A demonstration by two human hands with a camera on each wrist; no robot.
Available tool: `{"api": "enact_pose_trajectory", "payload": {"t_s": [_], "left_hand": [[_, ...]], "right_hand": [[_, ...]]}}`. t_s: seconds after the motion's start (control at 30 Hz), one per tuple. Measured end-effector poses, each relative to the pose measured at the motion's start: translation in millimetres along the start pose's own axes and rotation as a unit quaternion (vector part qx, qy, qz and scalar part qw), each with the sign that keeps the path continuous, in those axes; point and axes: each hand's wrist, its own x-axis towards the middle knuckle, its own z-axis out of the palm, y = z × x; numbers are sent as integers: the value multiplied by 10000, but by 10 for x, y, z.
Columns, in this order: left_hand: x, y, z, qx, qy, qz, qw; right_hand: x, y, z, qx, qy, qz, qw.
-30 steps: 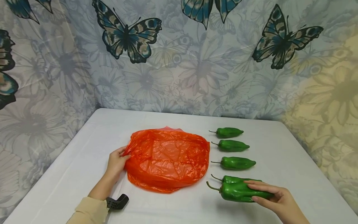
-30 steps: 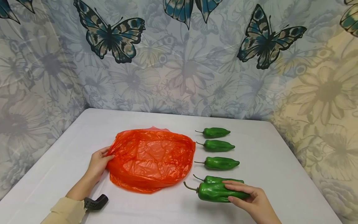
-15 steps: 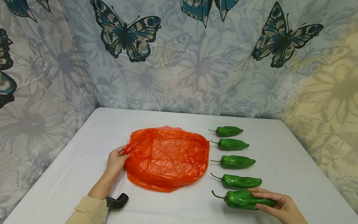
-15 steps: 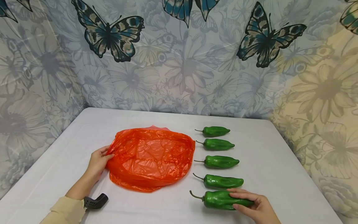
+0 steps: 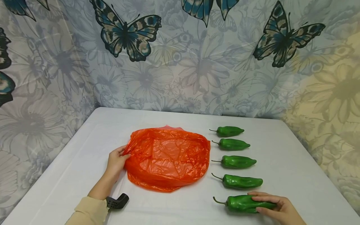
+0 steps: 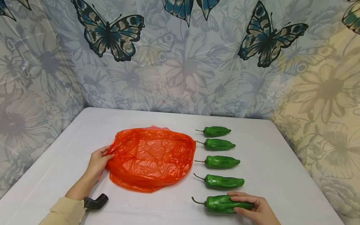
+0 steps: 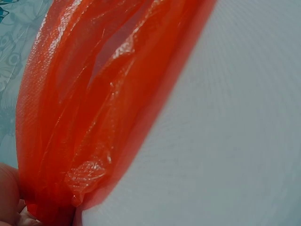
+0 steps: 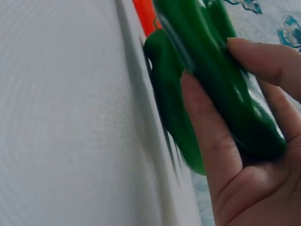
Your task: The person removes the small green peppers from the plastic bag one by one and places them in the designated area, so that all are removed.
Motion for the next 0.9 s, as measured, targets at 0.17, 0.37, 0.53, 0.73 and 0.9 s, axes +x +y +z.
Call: {"api": "enact_pose_trajectory", "payload": {"t_s": [0.17, 0.37, 0.53, 0.73, 0.9], "left_hand": [[-8, 0, -3, -69, -22, 31, 10000], [3, -57, -14, -366, 40, 383, 9986], [-11, -21, -5, -106, 10, 214, 9997], [-5, 10, 0, 19, -6, 4, 10000], [20, -16, -5, 26, 22, 20, 10000]], "right_hand": [[7, 28, -13, 216, -237, -2, 9995], [7, 81, -23, -6, -257, 45, 9997], [10, 139, -23, -41, -314, -138, 9994], [0, 141, -12, -18, -239, -229, 9995], [2, 130, -11, -35, -270, -342, 9990]]}}
